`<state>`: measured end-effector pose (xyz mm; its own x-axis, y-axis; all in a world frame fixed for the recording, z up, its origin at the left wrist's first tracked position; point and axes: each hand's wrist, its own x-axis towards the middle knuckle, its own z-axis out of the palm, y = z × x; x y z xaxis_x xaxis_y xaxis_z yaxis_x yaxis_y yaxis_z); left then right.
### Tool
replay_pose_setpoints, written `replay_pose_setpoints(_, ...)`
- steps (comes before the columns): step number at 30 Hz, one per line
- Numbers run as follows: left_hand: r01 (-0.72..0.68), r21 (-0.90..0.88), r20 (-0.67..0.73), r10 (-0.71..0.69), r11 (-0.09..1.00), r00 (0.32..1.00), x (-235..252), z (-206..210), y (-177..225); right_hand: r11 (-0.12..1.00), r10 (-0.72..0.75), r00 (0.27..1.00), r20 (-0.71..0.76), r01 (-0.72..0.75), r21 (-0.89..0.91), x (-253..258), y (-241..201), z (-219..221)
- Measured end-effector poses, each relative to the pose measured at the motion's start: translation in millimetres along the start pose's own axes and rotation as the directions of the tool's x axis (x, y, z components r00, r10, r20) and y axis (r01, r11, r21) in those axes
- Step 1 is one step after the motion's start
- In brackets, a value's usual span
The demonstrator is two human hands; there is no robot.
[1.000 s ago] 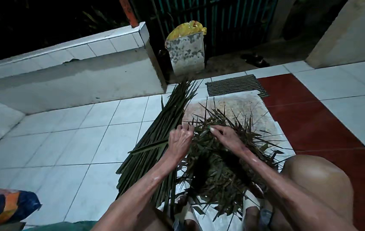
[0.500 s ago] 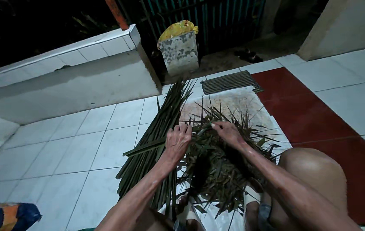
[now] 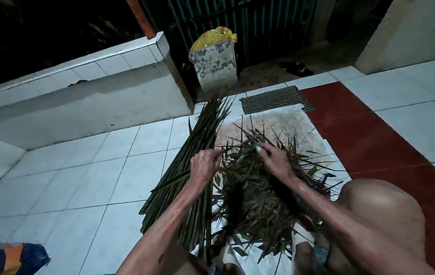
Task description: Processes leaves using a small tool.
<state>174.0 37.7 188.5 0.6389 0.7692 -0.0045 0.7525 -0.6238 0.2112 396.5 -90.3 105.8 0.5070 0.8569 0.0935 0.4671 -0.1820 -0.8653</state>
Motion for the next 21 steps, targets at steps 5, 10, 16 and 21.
replay_pose_setpoints(5, 0.037, -0.112, 0.047, -0.032, 0.993, 0.998, 0.5, -1.3, 0.4, 0.999, -0.053, 0.992, 0.111, 0.051, 0.021, -0.5, -6.5, 18.5)
replay_pose_setpoints(10, 0.025, -0.133, 0.038, -0.020, 0.991, 0.999, -1.6, 1.7, -8.6, 0.999, 0.026, 0.999, 0.045, -0.024, -0.038, 6.4, -2.0, 13.2)
replay_pose_setpoints(16, 0.018, -0.151, 0.049, -0.011, 0.988, 0.999, -1.9, -0.6, -11.2, 0.985, 0.162, 0.986, -0.043, -0.165, -0.057, 21.3, 13.0, -0.7)
replay_pose_setpoints(21, 0.063, -0.198, 0.068, -0.051, 0.978, 0.996, 2.1, -2.5, -18.4, 0.982, 0.186, 0.952, -0.243, -0.185, 0.030, 27.6, 16.7, -14.9)
